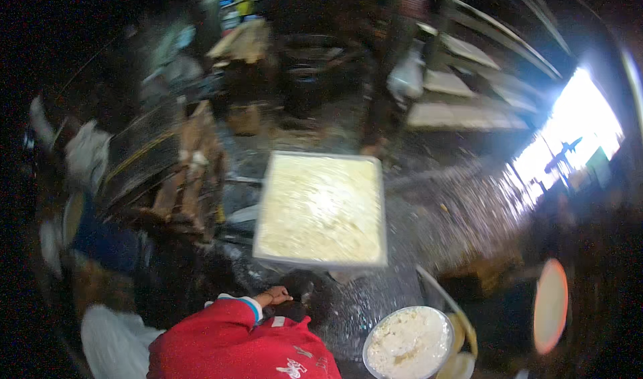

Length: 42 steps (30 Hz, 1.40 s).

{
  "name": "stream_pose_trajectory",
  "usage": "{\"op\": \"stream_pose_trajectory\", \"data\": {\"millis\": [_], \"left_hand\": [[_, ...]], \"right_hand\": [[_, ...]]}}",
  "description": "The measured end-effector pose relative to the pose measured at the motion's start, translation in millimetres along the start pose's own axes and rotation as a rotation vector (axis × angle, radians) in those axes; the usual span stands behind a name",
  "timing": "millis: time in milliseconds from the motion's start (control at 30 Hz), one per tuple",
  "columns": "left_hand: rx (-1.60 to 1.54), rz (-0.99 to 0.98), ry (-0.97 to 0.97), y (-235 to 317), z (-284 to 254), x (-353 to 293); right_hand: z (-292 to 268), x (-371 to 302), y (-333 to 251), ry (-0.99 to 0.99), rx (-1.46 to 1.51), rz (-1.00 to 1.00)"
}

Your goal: The person prepares a wooden frame with a mesh screen and a cloth liner. They then use a ladle to scoop a white fibrous slurry from a large metal basin and pour it onto the frame, spreading it evenly. The process is repeated to create a second sheet.

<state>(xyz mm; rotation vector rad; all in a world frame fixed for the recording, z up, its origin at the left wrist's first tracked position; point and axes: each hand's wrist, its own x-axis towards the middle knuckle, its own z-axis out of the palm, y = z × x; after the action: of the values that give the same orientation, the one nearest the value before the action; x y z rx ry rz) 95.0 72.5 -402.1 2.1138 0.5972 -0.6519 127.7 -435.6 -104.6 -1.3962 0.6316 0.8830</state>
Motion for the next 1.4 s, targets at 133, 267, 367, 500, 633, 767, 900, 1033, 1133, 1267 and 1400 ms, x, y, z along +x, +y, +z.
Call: {"op": "stream_pose_trajectory", "data": {"millis": [133,267,367,500,633,767,900,1033,1133,1267,1400], "left_hand": [[-0.081,-0.278,0.128,-65,-46,10],[-0.06,-0.503,0.277,-107,-52,3],[-0.104,-0.539,0.426,-121,-75,17],[-0.565,-0.459,0.412,-83,-98,2],[-0.535,-0.298,0.62,-94,-73,7],[-0.903,-0.261,0.607,-127,-38,36],[-0.784,-0.321,0.635,-100,-50,28],[-0.742,-0.316,0.629,-114,-44,28],[-0.557,-0.315,0.62,-102,-47,18],[-0.062,-0.454,0.08,-90,-64,26],[0.056,-0.242,0.153,-70,-47,8]], "right_hand": [[124,130,-44,-0.195,-0.123,0.076],[212,232,-65,-0.351,-0.121,0.177],[229,389,-27,-0.664,0.139,0.369],[297,396,-69,-0.538,-0.151,0.258],[343,397,-108,-0.556,0.082,0.548],[356,382,-133,-0.439,0.1,0.556],[340,376,-146,-0.316,0.013,0.436],[340,361,-155,-0.135,-0.087,0.236],[312,363,-152,0.089,-0.113,-0.064],[222,377,-136,0.683,-0.591,-0.658],[123,229,-99,0.886,-0.504,-0.944]]}}
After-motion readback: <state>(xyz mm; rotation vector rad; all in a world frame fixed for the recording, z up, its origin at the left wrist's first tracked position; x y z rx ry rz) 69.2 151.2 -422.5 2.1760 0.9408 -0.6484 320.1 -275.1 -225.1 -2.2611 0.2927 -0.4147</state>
